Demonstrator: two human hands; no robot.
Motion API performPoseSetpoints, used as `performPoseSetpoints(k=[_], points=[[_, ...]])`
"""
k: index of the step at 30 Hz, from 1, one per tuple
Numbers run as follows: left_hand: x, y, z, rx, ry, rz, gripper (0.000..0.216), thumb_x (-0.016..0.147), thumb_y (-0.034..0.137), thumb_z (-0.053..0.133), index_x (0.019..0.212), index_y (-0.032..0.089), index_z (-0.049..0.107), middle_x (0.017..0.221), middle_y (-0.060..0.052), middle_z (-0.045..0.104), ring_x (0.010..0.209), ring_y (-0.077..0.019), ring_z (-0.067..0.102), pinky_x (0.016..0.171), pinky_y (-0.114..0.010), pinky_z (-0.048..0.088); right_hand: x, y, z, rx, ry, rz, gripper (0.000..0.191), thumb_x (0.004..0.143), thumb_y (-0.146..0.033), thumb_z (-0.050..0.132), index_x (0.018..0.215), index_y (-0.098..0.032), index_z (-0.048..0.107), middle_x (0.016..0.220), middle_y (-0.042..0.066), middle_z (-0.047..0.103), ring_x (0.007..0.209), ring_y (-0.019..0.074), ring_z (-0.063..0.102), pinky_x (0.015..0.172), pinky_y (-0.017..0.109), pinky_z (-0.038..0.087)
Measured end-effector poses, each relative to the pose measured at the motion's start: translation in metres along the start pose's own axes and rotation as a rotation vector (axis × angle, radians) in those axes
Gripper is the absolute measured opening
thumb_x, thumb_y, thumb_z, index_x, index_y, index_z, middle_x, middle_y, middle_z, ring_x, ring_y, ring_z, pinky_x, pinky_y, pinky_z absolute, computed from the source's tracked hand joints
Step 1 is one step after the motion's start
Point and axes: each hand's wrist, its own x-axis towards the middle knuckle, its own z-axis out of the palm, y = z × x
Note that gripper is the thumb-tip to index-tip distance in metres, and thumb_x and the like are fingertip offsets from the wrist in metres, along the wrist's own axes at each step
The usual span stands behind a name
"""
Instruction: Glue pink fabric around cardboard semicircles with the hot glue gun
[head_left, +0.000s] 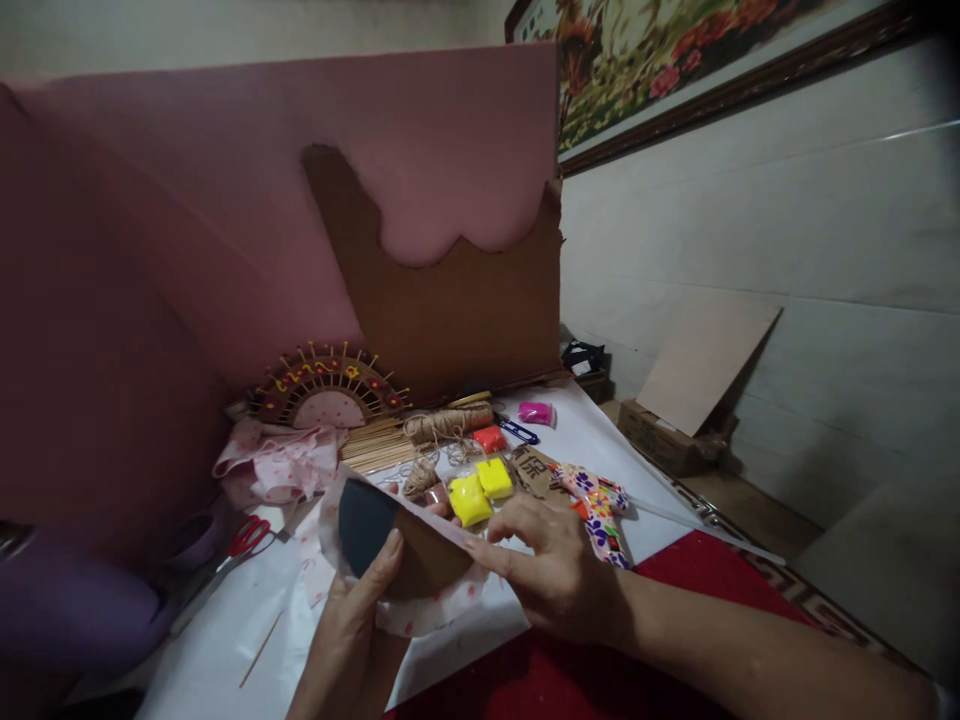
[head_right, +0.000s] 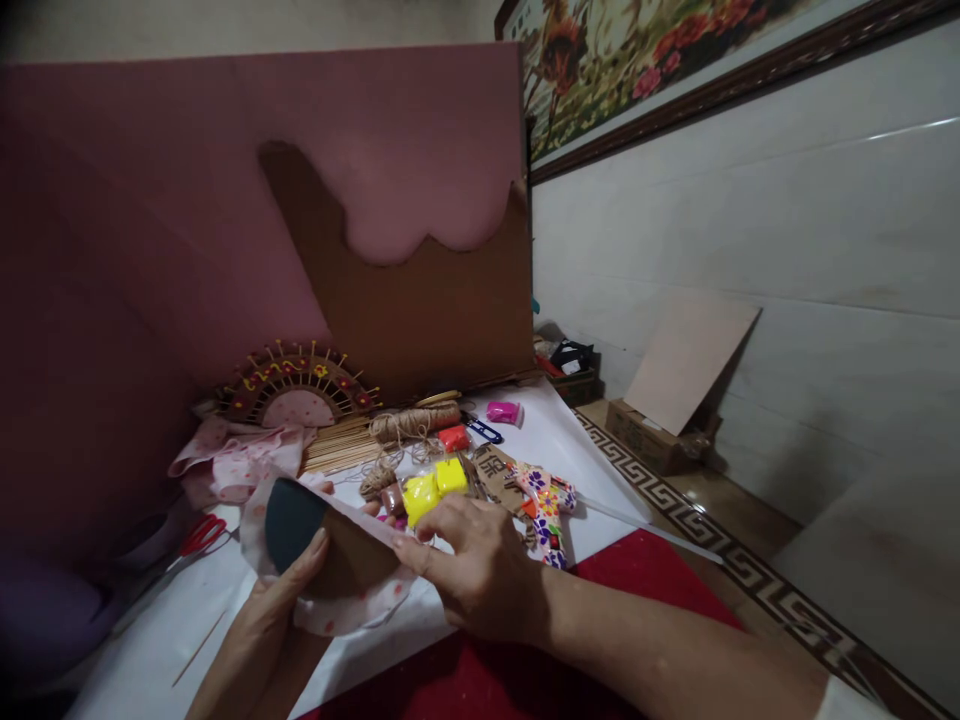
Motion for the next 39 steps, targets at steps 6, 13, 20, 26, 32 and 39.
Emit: performPoseSetpoints(k=[6, 13, 20, 26, 32, 39], points=[[0.002, -0.001, -0.003, 0.000, 0.027, 0.012, 0.063, 0.074, 0.018, 0.071, 0.133, 0.023, 0.048, 0.113, -0.009, 0.071, 0.096, -0.0276, 0.069, 0.082, -0.036, 0.057, 0.000, -0.001, 0.007, 0.226, 0.064, 0.264, 0.019, 0.087, -0.011, 0.053, 0.100, -0.017, 0.065, 0.081, 0.007, 0.065, 0.076, 0.0185, 0.058, 0.066, 0.031, 0.045], [0.003, 0.002, -0.003, 0.016, 0.055, 0.005, 0.064, 0.071, 0.015, 0.073, 0.131, 0.024, 0.052, 0.111, -0.008, 0.072, 0.093, -0.0271, 0.070, 0.083, -0.034, 0.057, 0.018, 0.019, -0.011, 0.218, 0.134, 0.549, 0.015, 0.091, -0.021, 0.050, 0.094, -0.017, 0.064, 0.085, 0.005, 0.064, 0.078, 0.0175, 0.059, 0.070, 0.030, 0.046], [0.005, 0.006, -0.003, 0.056, 0.125, -0.003, 0.059, 0.070, 0.008, 0.072, 0.125, 0.026, 0.058, 0.111, -0.005, 0.072, 0.093, -0.0261, 0.070, 0.079, -0.032, 0.059, 0.008, 0.071, -0.071, -0.059, -0.143, 0.775, 0.022, 0.086, -0.013, 0.046, 0.092, -0.015, 0.067, 0.094, 0.008, 0.068, 0.084, 0.0189, 0.062, 0.074, 0.031, 0.048], [0.004, 0.009, -0.002, 0.044, 0.104, -0.058, 0.059, 0.066, 0.011, 0.076, 0.122, 0.022, 0.060, 0.105, -0.008, 0.074, 0.091, -0.0298, 0.070, 0.074, -0.032, 0.060, -0.040, 0.087, -0.092, -0.072, -0.483, 0.784, 0.034, 0.071, -0.008, 0.057, 0.104, -0.011, 0.064, 0.107, 0.013, 0.065, 0.097, 0.0230, 0.062, 0.087, 0.036, 0.047], [0.003, 0.011, 0.003, 0.041, 0.101, -0.056, 0.064, 0.066, 0.007, 0.074, 0.125, 0.024, 0.058, 0.104, -0.007, 0.075, 0.089, -0.0287, 0.071, 0.075, -0.033, 0.060, -0.059, 0.082, -0.090, -0.126, -0.597, 0.754, 0.042, 0.070, -0.010, 0.058, 0.112, -0.012, 0.061, 0.109, 0.013, 0.063, 0.102, 0.0251, 0.058, 0.090, 0.036, 0.043], [0.006, 0.009, 0.000, 0.048, 0.107, -0.019, 0.063, 0.065, 0.008, 0.075, 0.124, 0.023, 0.059, 0.101, -0.007, 0.076, 0.089, -0.0295, 0.070, 0.076, -0.033, 0.059, -0.060, 0.080, -0.079, -0.194, -0.547, 0.753, 0.040, 0.072, -0.011, 0.055, 0.111, -0.014, 0.060, 0.103, 0.010, 0.062, 0.096, 0.0241, 0.057, 0.086, 0.035, 0.044]])
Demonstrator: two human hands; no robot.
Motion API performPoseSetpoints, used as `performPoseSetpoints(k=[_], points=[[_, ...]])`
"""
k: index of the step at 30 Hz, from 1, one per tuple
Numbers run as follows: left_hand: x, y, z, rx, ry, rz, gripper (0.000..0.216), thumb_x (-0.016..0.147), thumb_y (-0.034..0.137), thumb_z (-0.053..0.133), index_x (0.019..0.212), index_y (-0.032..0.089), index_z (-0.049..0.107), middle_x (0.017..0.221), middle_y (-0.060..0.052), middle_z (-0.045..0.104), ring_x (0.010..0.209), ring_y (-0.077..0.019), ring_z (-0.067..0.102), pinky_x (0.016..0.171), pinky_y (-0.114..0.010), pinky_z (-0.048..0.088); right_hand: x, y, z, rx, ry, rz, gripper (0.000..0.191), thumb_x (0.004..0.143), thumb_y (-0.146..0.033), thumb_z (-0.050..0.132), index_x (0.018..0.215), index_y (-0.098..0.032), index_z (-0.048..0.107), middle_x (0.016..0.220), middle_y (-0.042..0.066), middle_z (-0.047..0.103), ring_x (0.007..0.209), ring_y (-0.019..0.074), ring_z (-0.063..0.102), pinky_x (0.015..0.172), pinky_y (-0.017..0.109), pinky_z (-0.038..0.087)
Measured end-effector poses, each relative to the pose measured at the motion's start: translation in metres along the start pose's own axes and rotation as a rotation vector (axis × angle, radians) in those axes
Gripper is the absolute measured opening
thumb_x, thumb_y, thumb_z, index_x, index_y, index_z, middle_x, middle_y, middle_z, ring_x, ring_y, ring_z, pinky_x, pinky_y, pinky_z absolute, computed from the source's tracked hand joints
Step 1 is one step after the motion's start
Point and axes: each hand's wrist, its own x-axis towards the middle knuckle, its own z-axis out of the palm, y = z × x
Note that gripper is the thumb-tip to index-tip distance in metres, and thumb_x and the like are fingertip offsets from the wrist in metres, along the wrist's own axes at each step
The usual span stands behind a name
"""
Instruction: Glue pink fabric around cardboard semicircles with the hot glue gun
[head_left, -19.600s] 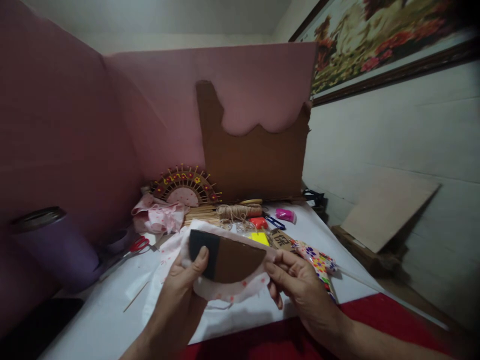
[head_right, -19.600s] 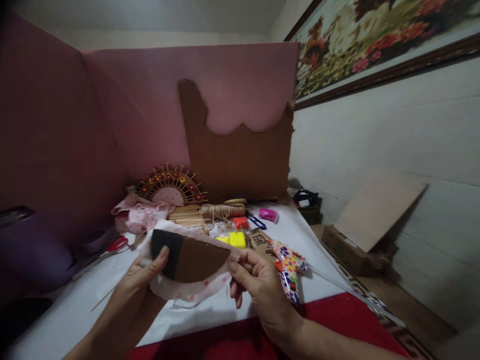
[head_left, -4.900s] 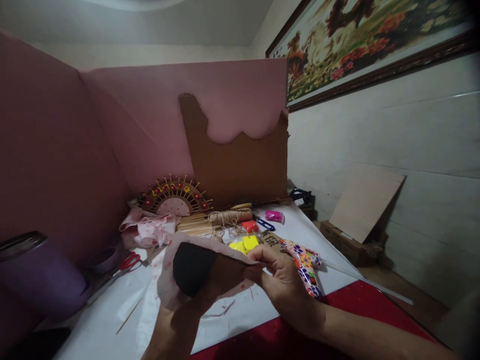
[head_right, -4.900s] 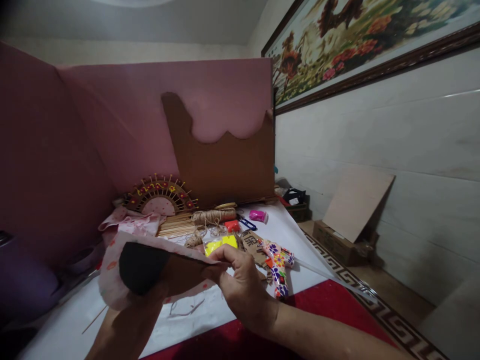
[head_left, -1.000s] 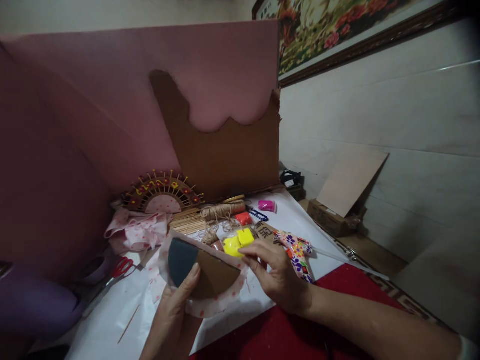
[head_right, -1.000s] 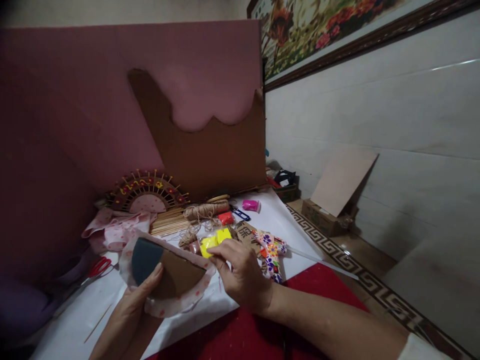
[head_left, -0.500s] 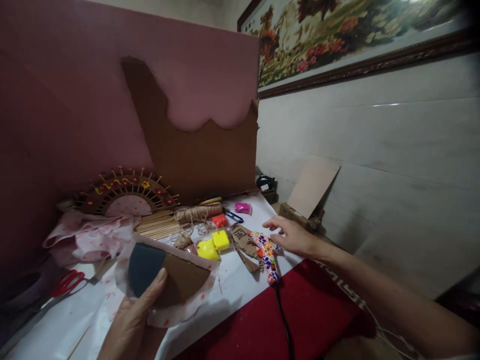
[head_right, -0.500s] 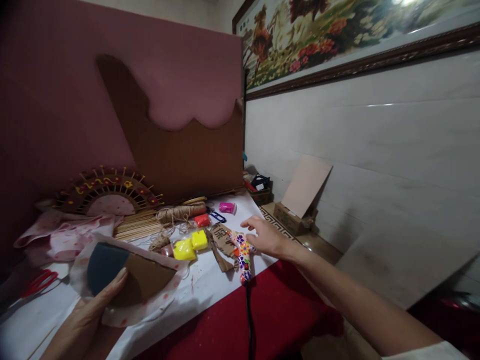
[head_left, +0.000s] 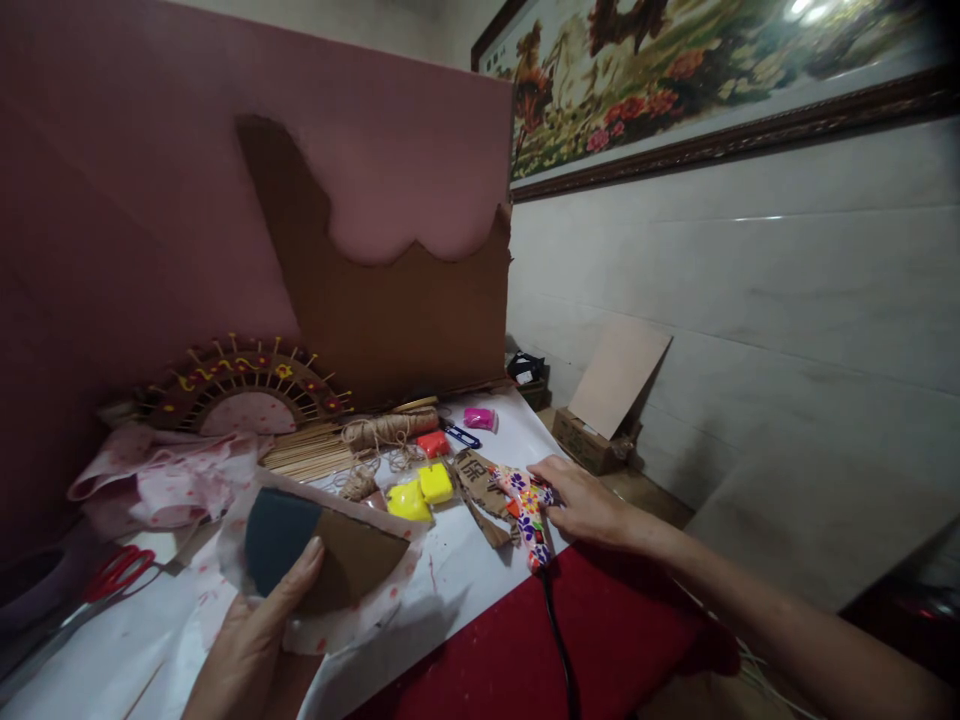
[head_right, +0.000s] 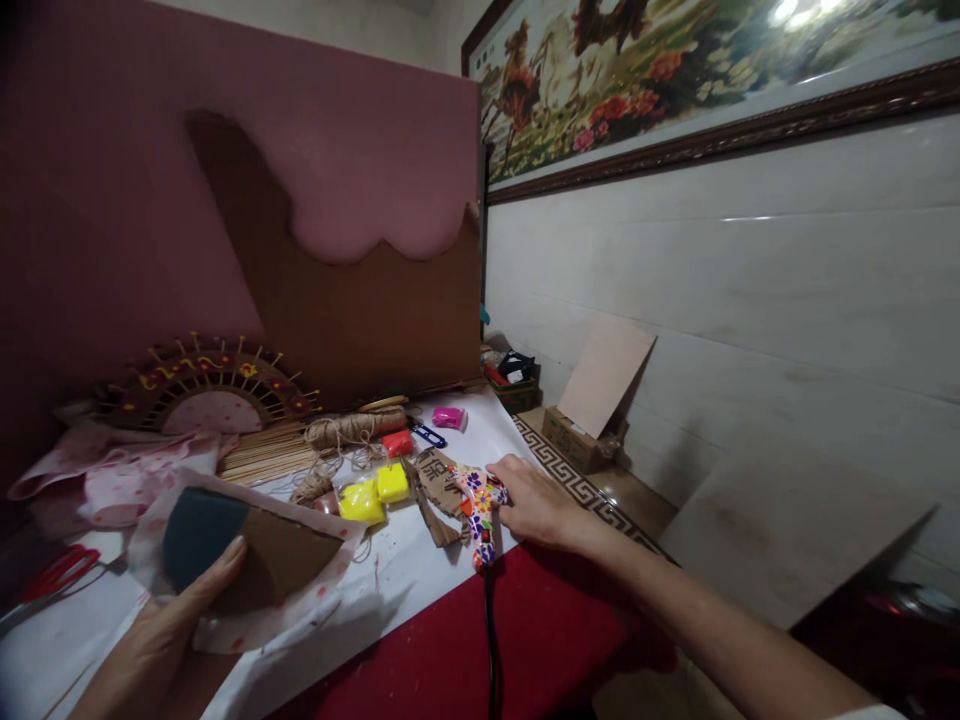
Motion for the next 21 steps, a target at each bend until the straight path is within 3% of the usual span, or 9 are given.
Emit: performPoseSetpoints(k=[4, 6, 8, 11, 14, 17, 21], points=[[0.001, 0.000, -0.002, 0.036, -0.009, 0.016, 0.059, 0.068, 0.012, 0.075, 0.123, 0.026, 0.059, 0.105, -0.005, 0.075, 0.091, -0.0287, 0.070, 0.073, -0.032, 0.060, -0.012, -0.016, -0.008, -0.015, 0.116, 0.072, 0.033, 0.082, -0.017, 0.052, 0.114, -0.016, 0.057, 0.114, 0.011, 0.060, 0.107, 0.0242, 0.054, 0.092, 0.036, 0.040], [0.002, -0.001, -0.004, 0.035, -0.023, 0.008, 0.058, 0.069, 0.014, 0.075, 0.123, 0.027, 0.060, 0.105, -0.004, 0.075, 0.092, -0.0277, 0.070, 0.074, -0.030, 0.059, -0.019, -0.027, -0.010, -0.024, 0.149, 0.175, 0.020, 0.089, -0.026, 0.047, 0.099, -0.017, 0.061, 0.098, 0.010, 0.067, 0.092, 0.0239, 0.061, 0.080, 0.035, 0.044], [0.004, -0.001, -0.007, 0.037, -0.035, -0.012, 0.056, 0.069, 0.015, 0.074, 0.123, 0.026, 0.060, 0.104, -0.004, 0.075, 0.093, -0.0275, 0.069, 0.076, -0.029, 0.059, -0.023, -0.039, -0.007, -0.026, 0.145, 0.277, 0.023, 0.092, -0.035, 0.044, 0.085, -0.019, 0.060, 0.074, 0.006, 0.069, 0.070, 0.0222, 0.064, 0.064, 0.032, 0.043], [0.007, -0.003, -0.011, 0.057, -0.022, -0.036, 0.057, 0.069, 0.017, 0.075, 0.124, 0.024, 0.059, 0.102, -0.006, 0.076, 0.092, -0.0285, 0.069, 0.076, -0.030, 0.059, -0.023, -0.056, 0.002, -0.031, 0.130, 0.365, 0.025, 0.085, -0.043, 0.055, 0.093, -0.019, 0.056, 0.069, 0.004, 0.069, 0.065, 0.0228, 0.065, 0.057, 0.029, 0.039], [0.010, -0.004, -0.014, 0.055, -0.029, -0.059, 0.059, 0.068, 0.017, 0.076, 0.125, 0.024, 0.058, 0.102, -0.007, 0.075, 0.092, -0.0301, 0.069, 0.076, -0.033, 0.059, -0.017, -0.070, 0.011, -0.052, 0.136, 0.435, 0.043, 0.077, -0.047, 0.065, 0.103, -0.016, 0.052, 0.078, 0.011, 0.071, 0.073, 0.0290, 0.067, 0.060, 0.032, 0.039], [0.011, -0.003, -0.017, 0.063, -0.035, -0.073, 0.057, 0.069, 0.018, 0.075, 0.123, 0.024, 0.059, 0.103, -0.007, 0.075, 0.093, -0.0305, 0.069, 0.076, -0.034, 0.060, -0.012, -0.076, 0.017, -0.027, 0.166, 0.482, 0.043, 0.074, -0.040, 0.067, 0.104, -0.014, 0.051, 0.083, 0.016, 0.071, 0.078, 0.0331, 0.067, 0.062, 0.034, 0.039], [0.011, -0.002, -0.015, 0.053, -0.016, -0.077, 0.048, 0.072, 0.016, 0.072, 0.120, 0.020, 0.062, 0.100, -0.009, 0.076, 0.090, -0.0295, 0.070, 0.077, -0.035, 0.059, -0.011, -0.072, 0.023, 0.080, 0.270, 0.556, 0.028, 0.073, -0.023, 0.061, 0.097, -0.016, 0.049, 0.077, 0.012, 0.070, 0.070, 0.0294, 0.067, 0.060, 0.032, 0.038]])
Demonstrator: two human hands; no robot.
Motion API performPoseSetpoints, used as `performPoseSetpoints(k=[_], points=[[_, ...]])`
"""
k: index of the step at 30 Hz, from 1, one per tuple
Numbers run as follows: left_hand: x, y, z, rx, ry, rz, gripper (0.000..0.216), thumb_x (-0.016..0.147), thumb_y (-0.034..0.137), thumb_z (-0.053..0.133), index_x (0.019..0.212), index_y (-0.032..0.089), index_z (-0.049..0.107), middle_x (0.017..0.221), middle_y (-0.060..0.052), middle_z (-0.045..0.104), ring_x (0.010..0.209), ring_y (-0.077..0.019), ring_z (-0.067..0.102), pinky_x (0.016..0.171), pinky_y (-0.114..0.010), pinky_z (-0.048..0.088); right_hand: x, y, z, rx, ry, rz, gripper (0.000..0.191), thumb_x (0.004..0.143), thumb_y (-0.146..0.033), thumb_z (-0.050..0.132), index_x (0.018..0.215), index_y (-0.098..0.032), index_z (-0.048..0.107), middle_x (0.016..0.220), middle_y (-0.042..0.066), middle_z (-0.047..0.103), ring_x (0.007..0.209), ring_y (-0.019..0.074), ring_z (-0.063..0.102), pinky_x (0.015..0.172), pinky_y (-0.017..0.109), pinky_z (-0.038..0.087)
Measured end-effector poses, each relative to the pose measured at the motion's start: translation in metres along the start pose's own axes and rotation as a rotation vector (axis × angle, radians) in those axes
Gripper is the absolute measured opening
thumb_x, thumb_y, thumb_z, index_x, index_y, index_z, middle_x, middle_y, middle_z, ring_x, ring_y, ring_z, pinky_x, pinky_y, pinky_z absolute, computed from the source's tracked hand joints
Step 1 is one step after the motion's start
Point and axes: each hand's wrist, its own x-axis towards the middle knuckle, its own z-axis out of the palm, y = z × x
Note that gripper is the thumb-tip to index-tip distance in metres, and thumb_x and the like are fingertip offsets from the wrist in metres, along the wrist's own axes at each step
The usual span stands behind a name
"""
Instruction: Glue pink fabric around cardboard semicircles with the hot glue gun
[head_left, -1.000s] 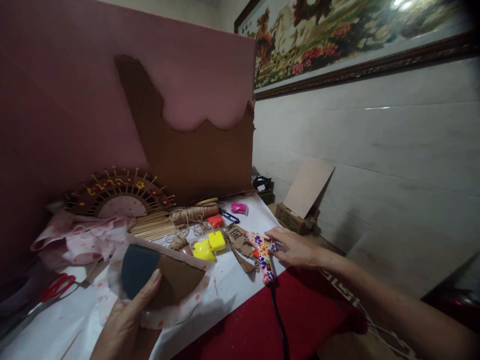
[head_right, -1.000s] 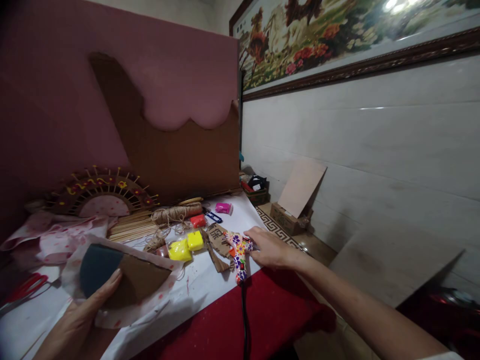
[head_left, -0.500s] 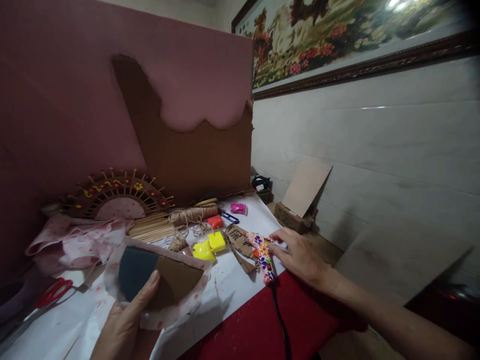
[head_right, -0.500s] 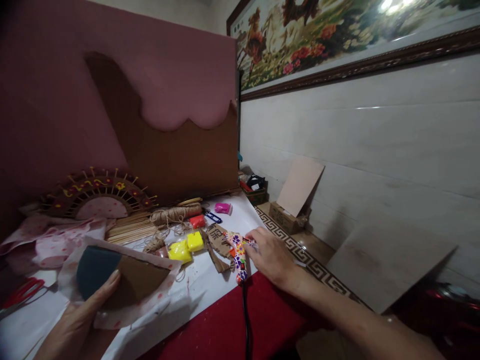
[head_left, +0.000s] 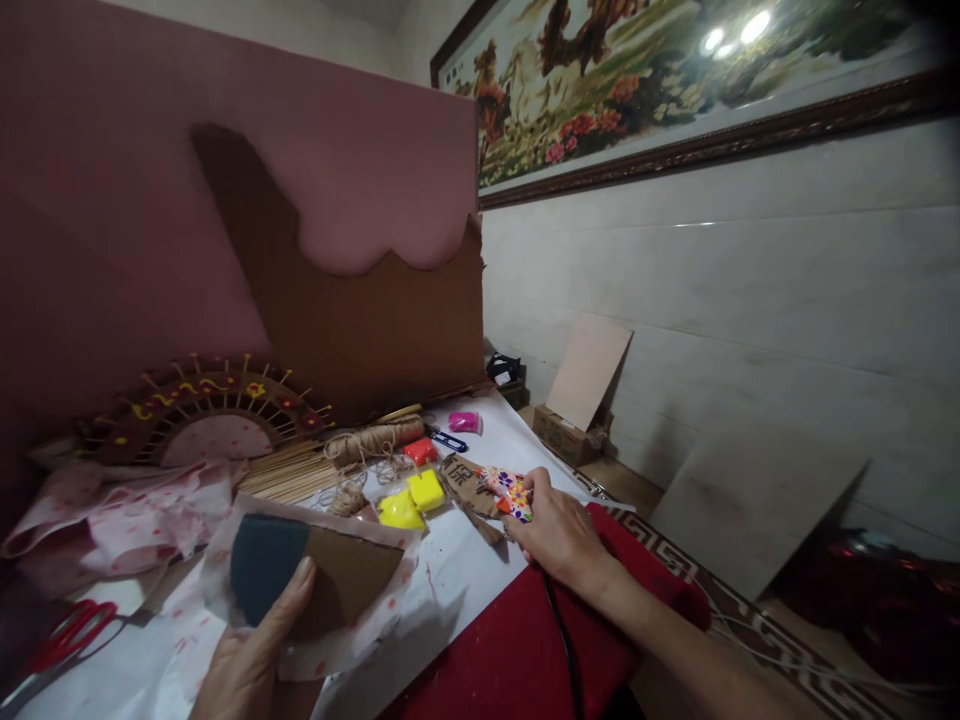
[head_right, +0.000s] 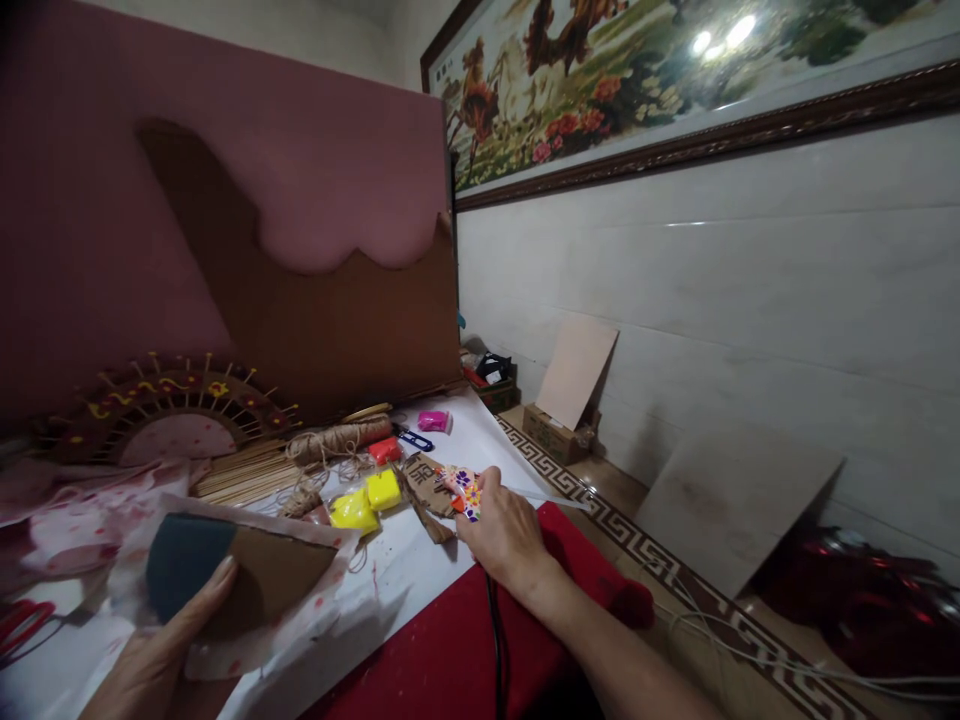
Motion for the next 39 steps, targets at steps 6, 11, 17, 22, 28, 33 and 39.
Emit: performPoseSetpoints(k=[6, 11, 17, 22, 28, 33, 39], points=[[-0.004, 0.001, 0.007, 0.033, 0.022, 0.074, 0.038, 0.077, 0.009, 0.063, 0.114, 0.018, 0.064, 0.096, -0.009, 0.076, 0.086, -0.0277, 0.071, 0.077, -0.036, 0.059, -0.001, 0.013, 0.011, 0.331, 0.112, 0.124, 0.025, 0.070, -0.028, 0.062, 0.086, -0.022, 0.043, 0.061, -0.004, 0.060, 0.039, 0.0153, 0.055, 0.050, 0.027, 0.039], [-0.005, 0.001, 0.007, 0.027, -0.008, 0.075, 0.041, 0.078, 0.009, 0.064, 0.118, 0.020, 0.062, 0.098, -0.008, 0.076, 0.087, -0.0265, 0.071, 0.077, -0.036, 0.059, 0.000, 0.012, 0.010, 0.676, 0.194, 0.167, 0.038, 0.060, -0.037, 0.069, 0.085, -0.022, 0.045, 0.077, 0.002, 0.062, 0.065, 0.0207, 0.062, 0.057, 0.029, 0.045], [-0.005, 0.001, 0.003, -0.006, -0.038, 0.070, 0.045, 0.077, 0.010, 0.066, 0.119, 0.024, 0.061, 0.101, -0.005, 0.075, 0.087, -0.0241, 0.071, 0.077, -0.033, 0.059, -0.005, 0.002, -0.007, 1.098, -0.044, 0.170, 0.031, 0.063, -0.033, 0.069, 0.083, -0.013, 0.058, 0.067, 0.001, 0.061, 0.052, 0.0113, 0.052, 0.048, 0.024, 0.044], [0.000, -0.005, 0.000, -0.021, -0.074, 0.063, 0.047, 0.074, 0.015, 0.070, 0.120, 0.021, 0.060, 0.103, -0.008, 0.074, 0.089, -0.0272, 0.071, 0.073, -0.035, 0.060, -0.009, -0.013, -0.025, 1.359, -0.329, 0.113, 0.036, 0.065, -0.022, 0.073, 0.098, -0.016, 0.061, 0.088, 0.004, 0.064, 0.054, 0.0077, 0.049, 0.035, 0.015, 0.030], [0.001, -0.009, 0.000, -0.092, -0.125, 0.095, 0.056, 0.070, 0.017, 0.074, 0.123, 0.019, 0.057, 0.100, -0.008, 0.075, 0.088, -0.0265, 0.071, 0.071, -0.032, 0.059, -0.007, -0.031, -0.026, 1.531, -0.709, 0.002, 0.026, 0.071, -0.018, 0.071, 0.096, -0.013, 0.064, 0.067, 0.000, 0.058, 0.043, 0.0026, 0.038, 0.033, 0.012, 0.027], [-0.002, -0.007, 0.003, -0.165, -0.114, 0.095, 0.057, 0.070, 0.020, 0.075, 0.123, 0.015, 0.055, 0.097, -0.010, 0.075, 0.082, -0.0255, 0.071, 0.069, -0.031, 0.058, -0.005, -0.045, -0.026, 1.467, -0.838, -0.077, 0.025, 0.076, -0.021, 0.067, 0.100, -0.014, 0.063, 0.069, 0.000, 0.058, 0.038, 0.0003, 0.035, 0.033, 0.012, 0.023], [-0.004, -0.010, 0.003, -0.213, -0.134, 0.089, 0.056, 0.066, 0.023, 0.078, 0.117, 0.012, 0.059, 0.092, -0.013, 0.075, 0.076, -0.0271, 0.071, 0.064, -0.031, 0.056, -0.016, -0.057, -0.016, 1.264, -0.852, -0.287, 0.026, 0.080, -0.034, 0.066, 0.095, -0.012, 0.062, 0.066, 0.001, 0.058, 0.032, 0.0009, 0.038, 0.030, 0.015, 0.026]])
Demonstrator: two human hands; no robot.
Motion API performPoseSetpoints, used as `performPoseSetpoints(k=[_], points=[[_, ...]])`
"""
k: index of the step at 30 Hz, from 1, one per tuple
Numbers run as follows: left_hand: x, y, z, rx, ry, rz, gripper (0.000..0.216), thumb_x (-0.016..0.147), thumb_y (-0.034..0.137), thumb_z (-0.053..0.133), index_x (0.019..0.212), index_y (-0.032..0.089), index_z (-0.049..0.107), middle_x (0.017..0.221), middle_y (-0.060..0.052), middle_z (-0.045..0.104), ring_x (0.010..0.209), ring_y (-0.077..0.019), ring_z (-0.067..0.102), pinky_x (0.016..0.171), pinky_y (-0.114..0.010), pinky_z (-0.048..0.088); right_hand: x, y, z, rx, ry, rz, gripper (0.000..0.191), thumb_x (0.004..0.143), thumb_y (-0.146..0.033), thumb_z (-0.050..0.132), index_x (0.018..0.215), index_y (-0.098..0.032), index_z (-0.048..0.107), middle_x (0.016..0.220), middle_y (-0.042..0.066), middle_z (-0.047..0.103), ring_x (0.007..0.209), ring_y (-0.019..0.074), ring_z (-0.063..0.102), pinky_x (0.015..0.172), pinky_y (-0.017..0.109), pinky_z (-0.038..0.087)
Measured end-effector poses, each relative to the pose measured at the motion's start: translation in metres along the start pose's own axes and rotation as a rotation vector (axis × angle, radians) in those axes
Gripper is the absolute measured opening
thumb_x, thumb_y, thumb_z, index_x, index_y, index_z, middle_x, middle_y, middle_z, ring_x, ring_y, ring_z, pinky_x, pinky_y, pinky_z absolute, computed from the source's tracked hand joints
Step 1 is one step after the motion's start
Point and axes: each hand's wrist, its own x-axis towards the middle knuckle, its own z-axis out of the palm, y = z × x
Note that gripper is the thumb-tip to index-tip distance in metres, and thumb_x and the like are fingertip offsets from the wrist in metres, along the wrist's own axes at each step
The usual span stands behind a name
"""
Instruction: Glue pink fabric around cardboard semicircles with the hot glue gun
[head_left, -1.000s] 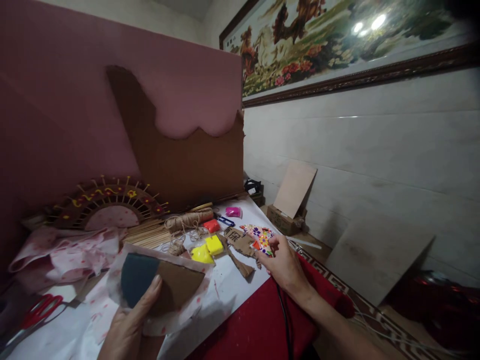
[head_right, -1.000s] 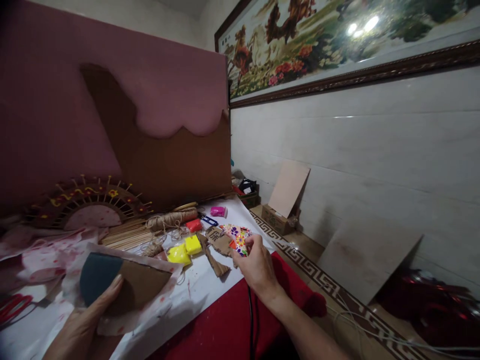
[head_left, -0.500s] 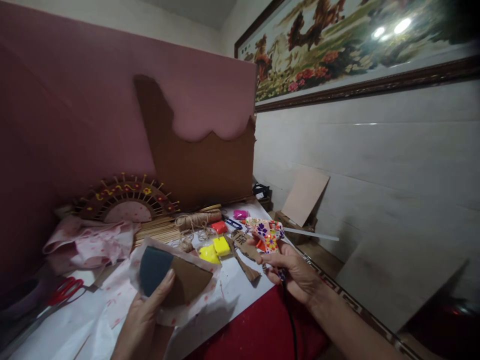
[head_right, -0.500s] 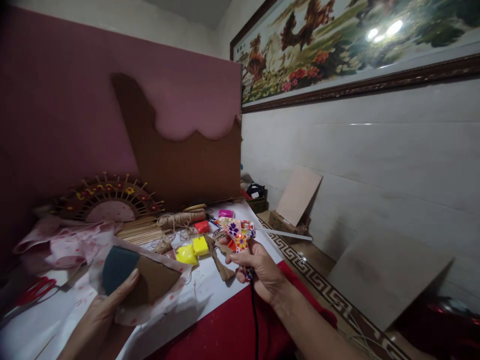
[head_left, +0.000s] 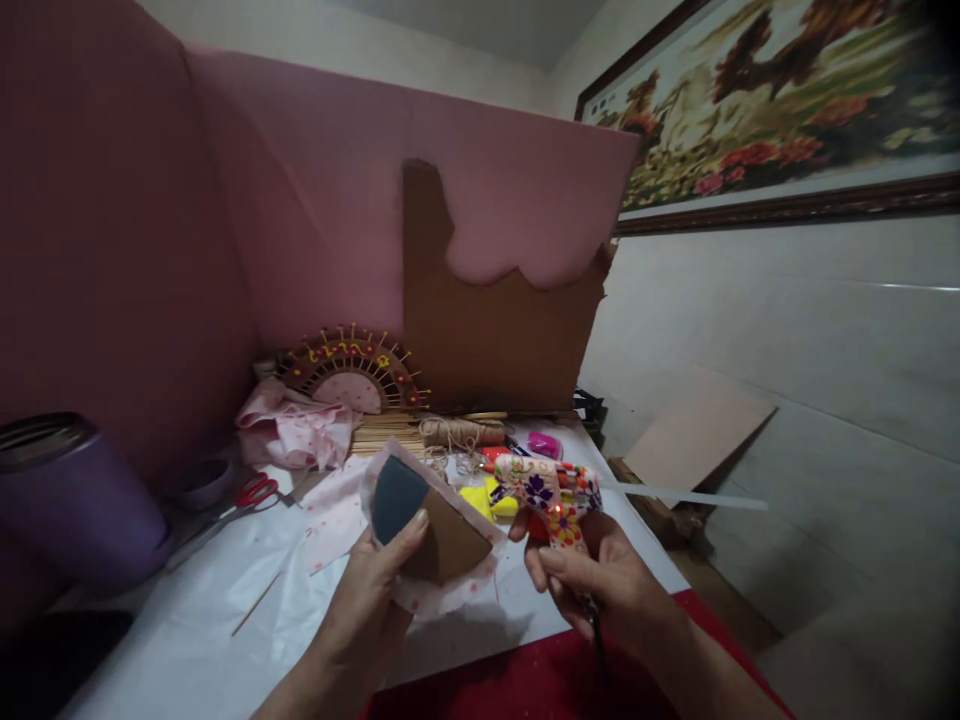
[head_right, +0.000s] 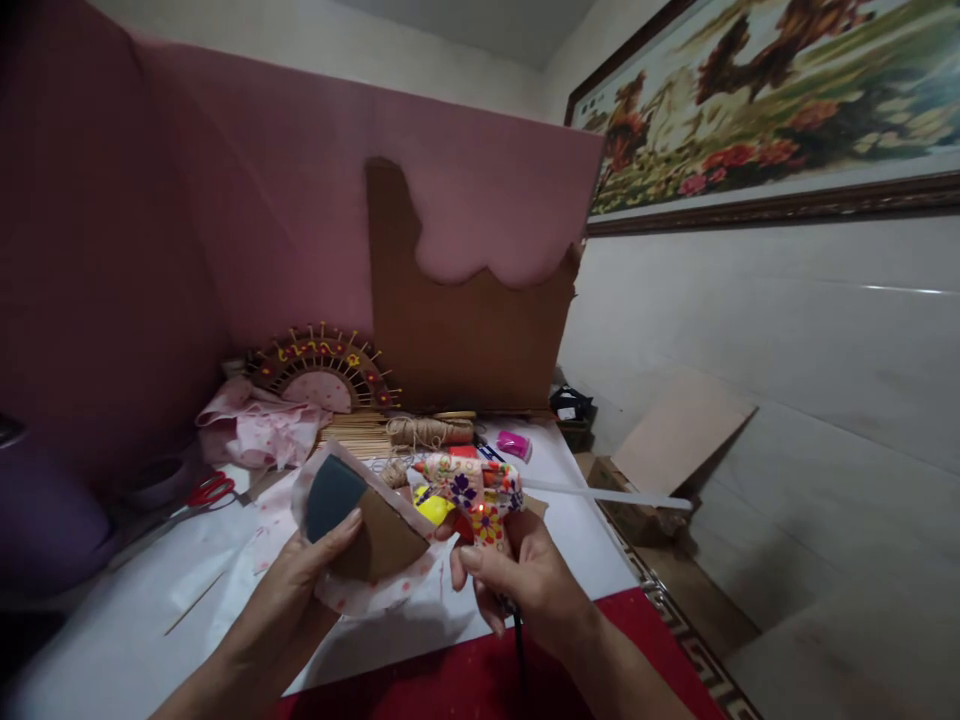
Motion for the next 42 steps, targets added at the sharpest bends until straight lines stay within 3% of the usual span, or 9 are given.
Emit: performPoseSetpoints(k=[4, 7, 9, 11, 16, 24, 29, 39, 42], points=[[0.000, -0.004, -0.003, 0.010, -0.042, -0.016, 0.050, 0.066, 0.028, 0.077, 0.111, 0.012, 0.062, 0.097, -0.015, 0.074, 0.080, -0.0294, 0.070, 0.069, -0.035, 0.055, -0.006, 0.011, 0.013, -0.044, 0.094, -0.009, 0.030, 0.079, -0.037, 0.068, 0.096, -0.014, 0.060, 0.058, -0.006, 0.049, 0.032, -0.0001, 0.032, 0.032, 0.014, 0.024], [-0.001, -0.005, -0.003, 0.028, -0.069, -0.027, 0.045, 0.067, 0.030, 0.076, 0.106, 0.012, 0.065, 0.096, -0.015, 0.074, 0.078, -0.0294, 0.070, 0.067, -0.035, 0.055, -0.011, 0.014, 0.019, -0.020, 0.109, 0.029, 0.031, 0.082, -0.042, 0.063, 0.097, -0.015, 0.060, 0.062, -0.003, 0.055, 0.030, -0.0004, 0.032, 0.030, 0.014, 0.021], [-0.002, -0.005, -0.002, 0.036, -0.079, -0.025, 0.042, 0.067, 0.031, 0.076, 0.102, 0.011, 0.066, 0.093, -0.015, 0.075, 0.076, -0.0286, 0.070, 0.064, -0.032, 0.054, -0.013, 0.014, 0.021, -0.023, 0.065, 0.063, 0.036, 0.085, -0.047, 0.056, 0.088, -0.012, 0.064, 0.059, 0.001, 0.059, 0.030, 0.0018, 0.036, 0.029, 0.015, 0.021], [-0.004, -0.005, 0.000, 0.033, -0.063, -0.023, 0.039, 0.067, 0.029, 0.076, 0.100, 0.011, 0.067, 0.091, -0.014, 0.076, 0.076, -0.0270, 0.070, 0.063, -0.030, 0.054, -0.015, 0.014, 0.021, -0.020, 0.048, 0.088, 0.045, 0.086, -0.050, 0.051, 0.073, -0.010, 0.066, 0.046, 0.000, 0.054, 0.028, 0.0039, 0.035, 0.029, 0.016, 0.022], [-0.008, -0.009, 0.003, -0.004, -0.057, -0.019, 0.038, 0.064, 0.025, 0.078, 0.100, 0.014, 0.069, 0.090, -0.011, 0.076, 0.075, -0.0237, 0.070, 0.068, -0.030, 0.054, -0.020, 0.013, 0.019, 0.022, 0.150, 0.117, 0.042, 0.077, -0.047, 0.061, 0.053, -0.014, 0.056, 0.041, -0.006, 0.036, 0.035, 0.0045, 0.027, 0.034, 0.018, 0.019], [-0.013, -0.016, 0.003, 0.102, -0.130, -0.042, 0.031, 0.068, 0.029, 0.075, 0.095, 0.015, 0.072, 0.083, -0.010, 0.077, 0.064, -0.0230, 0.069, 0.064, -0.032, 0.052, -0.018, 0.012, 0.035, -0.327, 0.276, 0.046, 0.050, 0.081, -0.059, 0.054, 0.052, -0.018, 0.053, 0.043, -0.003, 0.041, 0.037, 0.0083, 0.035, 0.038, 0.022, 0.027], [-0.015, -0.019, 0.003, 0.099, -0.170, -0.047, 0.028, 0.069, 0.030, 0.075, 0.094, 0.016, 0.073, 0.090, -0.012, 0.076, 0.079, -0.0278, 0.070, 0.075, -0.038, 0.053, -0.017, 0.016, 0.043, -0.404, 0.296, 0.072, 0.050, 0.081, -0.060, 0.052, 0.052, -0.020, 0.051, 0.044, -0.003, 0.042, 0.038, 0.0104, 0.037, 0.040, 0.024, 0.030], [-0.013, -0.007, 0.005, 0.034, -0.127, -0.100, 0.037, 0.070, 0.026, 0.074, 0.106, 0.016, 0.069, 0.097, -0.012, 0.075, 0.082, -0.0271, 0.071, 0.072, -0.033, 0.055, -0.028, 0.007, 0.045, -0.525, 0.377, 0.060, 0.042, 0.081, -0.056, 0.054, 0.059, -0.020, 0.056, 0.055, 0.002, 0.056, 0.057, 0.0178, 0.052, 0.059, 0.029, 0.043], [-0.008, 0.003, 0.003, 0.016, -0.076, -0.039, 0.041, 0.070, 0.025, 0.074, 0.109, 0.014, 0.066, 0.099, -0.013, 0.074, 0.082, -0.0263, 0.070, 0.072, -0.032, 0.055, -0.039, 0.007, 0.041, -0.514, 0.466, 0.049, 0.034, 0.077, -0.054, 0.061, 0.078, -0.021, 0.067, 0.074, 0.007, 0.068, 0.073, 0.0247, 0.060, 0.068, 0.033, 0.048]])
